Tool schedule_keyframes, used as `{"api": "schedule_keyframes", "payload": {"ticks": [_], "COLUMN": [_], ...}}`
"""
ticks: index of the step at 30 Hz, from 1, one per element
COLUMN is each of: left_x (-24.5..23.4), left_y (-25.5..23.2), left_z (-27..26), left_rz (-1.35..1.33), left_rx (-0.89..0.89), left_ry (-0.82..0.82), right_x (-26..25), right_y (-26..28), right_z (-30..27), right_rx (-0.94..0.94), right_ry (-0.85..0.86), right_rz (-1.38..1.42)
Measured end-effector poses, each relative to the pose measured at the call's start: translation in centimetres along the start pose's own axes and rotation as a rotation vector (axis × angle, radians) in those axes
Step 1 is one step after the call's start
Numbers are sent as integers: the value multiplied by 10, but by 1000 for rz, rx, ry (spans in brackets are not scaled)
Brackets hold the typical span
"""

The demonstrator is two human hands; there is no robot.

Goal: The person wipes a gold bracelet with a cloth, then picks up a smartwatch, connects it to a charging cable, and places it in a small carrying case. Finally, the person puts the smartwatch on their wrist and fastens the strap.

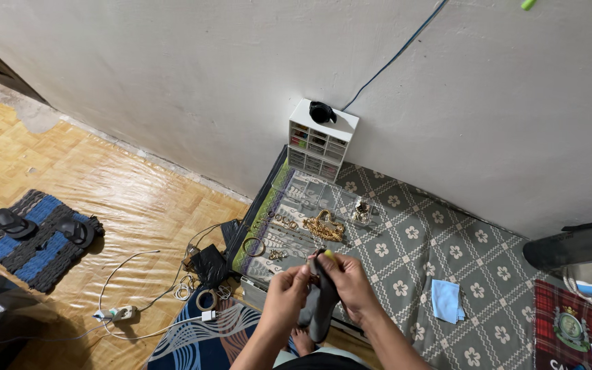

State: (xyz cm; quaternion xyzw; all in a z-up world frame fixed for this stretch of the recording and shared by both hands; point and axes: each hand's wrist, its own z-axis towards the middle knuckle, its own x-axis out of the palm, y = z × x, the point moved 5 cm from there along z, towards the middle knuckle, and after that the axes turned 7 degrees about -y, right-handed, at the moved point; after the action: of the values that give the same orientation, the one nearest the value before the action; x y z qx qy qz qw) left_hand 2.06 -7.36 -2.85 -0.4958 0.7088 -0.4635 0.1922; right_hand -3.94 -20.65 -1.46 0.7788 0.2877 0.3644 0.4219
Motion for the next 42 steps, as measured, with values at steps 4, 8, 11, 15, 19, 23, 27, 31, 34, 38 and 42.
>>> {"api": "schedule_keyframes", "payload": {"ticks": [4,8,11,15,19,23,27,31,34,38,42], "left_x": [0,3,3,4,8,7,2,2,5,-4,-8], "left_y": [-8,-17,-18,-24,-31,-22,-27,-39,-39,-12,-16], "left_z": [-4,-16,-18,-21,-29,-22,-27,-32,-29,-9,-3], "left_rz": [31,238,270,380,417,100,119,317,171,-84,-197], "left_rx": [80,258,258,348,549,192,135,394,490,11,-30], "left_ry": [22,11,7,4,5,73,57,35,113,117,192], "right_x": [-1,4,1,1,9,12,11,15,17,14,11], "right_y": [-5,-1,-5,-6,5,11,9,7,9,9,11], "right_z": [-3,-3,-7,-10,-8,-7,-11,-4,2,0,-3], "right_rx": [63,-100,-16,107,-57,0,105,-52,-142,70,134], "right_ry": [-58,5,-31,-77,-41,-38,14,41,36,44,90], "right_rz": [19,31,36,-5,23,56,31,-15,-20,59,83]}}
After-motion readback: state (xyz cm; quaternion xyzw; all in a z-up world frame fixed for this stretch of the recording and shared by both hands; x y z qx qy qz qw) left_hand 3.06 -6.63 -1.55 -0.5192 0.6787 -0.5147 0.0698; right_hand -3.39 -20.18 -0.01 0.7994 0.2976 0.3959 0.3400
